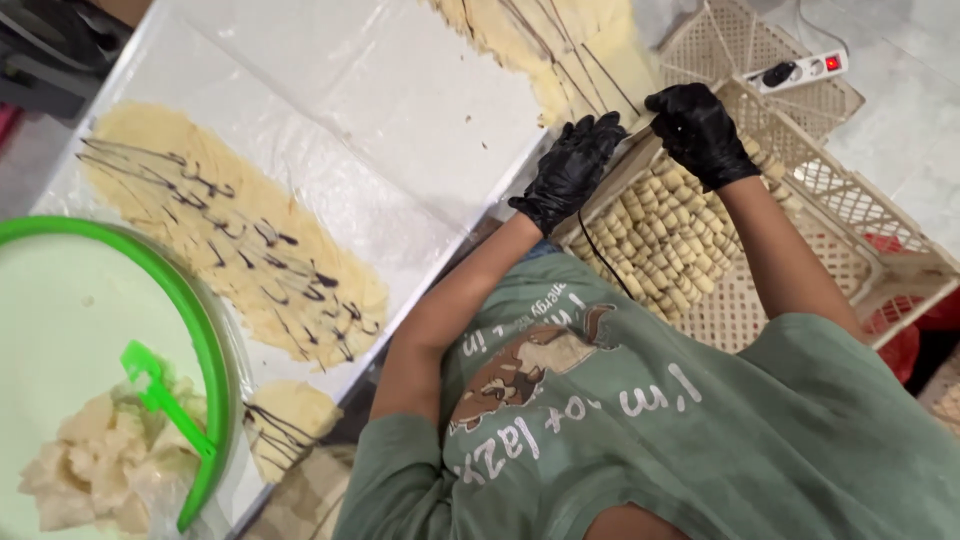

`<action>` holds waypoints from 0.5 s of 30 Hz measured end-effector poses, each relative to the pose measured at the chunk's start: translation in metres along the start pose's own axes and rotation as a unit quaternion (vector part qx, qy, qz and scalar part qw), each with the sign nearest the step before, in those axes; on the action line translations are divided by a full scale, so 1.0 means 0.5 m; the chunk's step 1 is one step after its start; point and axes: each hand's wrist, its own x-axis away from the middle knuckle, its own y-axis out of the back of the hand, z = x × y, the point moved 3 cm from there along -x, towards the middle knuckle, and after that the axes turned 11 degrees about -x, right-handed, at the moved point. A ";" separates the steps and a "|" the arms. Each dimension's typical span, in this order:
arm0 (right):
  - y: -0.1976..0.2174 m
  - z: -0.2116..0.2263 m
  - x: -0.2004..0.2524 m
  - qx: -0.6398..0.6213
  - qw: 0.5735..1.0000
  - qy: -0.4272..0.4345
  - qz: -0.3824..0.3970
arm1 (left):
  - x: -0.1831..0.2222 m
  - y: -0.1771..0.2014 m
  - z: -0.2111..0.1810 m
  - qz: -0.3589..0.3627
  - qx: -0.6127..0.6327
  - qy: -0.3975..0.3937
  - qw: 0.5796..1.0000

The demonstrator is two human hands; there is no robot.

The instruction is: Rolling thin dough sheets with filling and chocolate drizzle to prepare pastries

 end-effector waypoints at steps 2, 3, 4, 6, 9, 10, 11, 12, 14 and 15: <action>0.025 0.014 0.002 -0.170 0.985 0.000 -0.024 | 0.004 -0.003 -0.036 0.025 -0.015 -0.009 1.000; 0.050 0.024 0.016 -0.172 0.985 -0.002 -0.019 | -0.006 0.037 -0.060 0.026 -0.012 -0.004 1.000; 0.070 0.023 0.017 -0.196 0.980 -0.043 -0.013 | -0.022 0.083 -0.068 0.010 0.050 0.018 0.999; 0.122 0.037 0.004 -0.221 0.972 -0.078 -0.007 | -0.051 0.168 -0.089 -0.009 0.106 0.042 0.993; 0.187 0.080 -0.046 -0.316 0.938 -0.122 0.074 | -0.096 0.266 -0.113 -0.038 0.178 0.051 0.982; 0.204 0.093 -0.059 -0.389 0.893 -0.209 0.086 | -0.112 0.276 -0.120 -0.025 0.426 0.071 0.901; 0.218 0.106 -0.070 -0.456 0.835 -0.293 0.097 | -0.128 0.286 -0.129 -0.011 0.645 0.086 0.759; 0.202 0.061 -0.056 -0.455 0.836 -0.291 0.099 | -0.121 0.261 -0.119 -0.014 0.645 0.085 0.760; 0.162 -0.027 -0.030 -0.392 0.860 -0.285 0.160 | -0.104 0.212 -0.100 -0.043 0.802 0.051 0.594; 0.162 -0.014 -0.052 -0.392 0.860 -0.282 0.163 | -0.095 0.211 -0.075 -0.047 0.801 0.052 0.595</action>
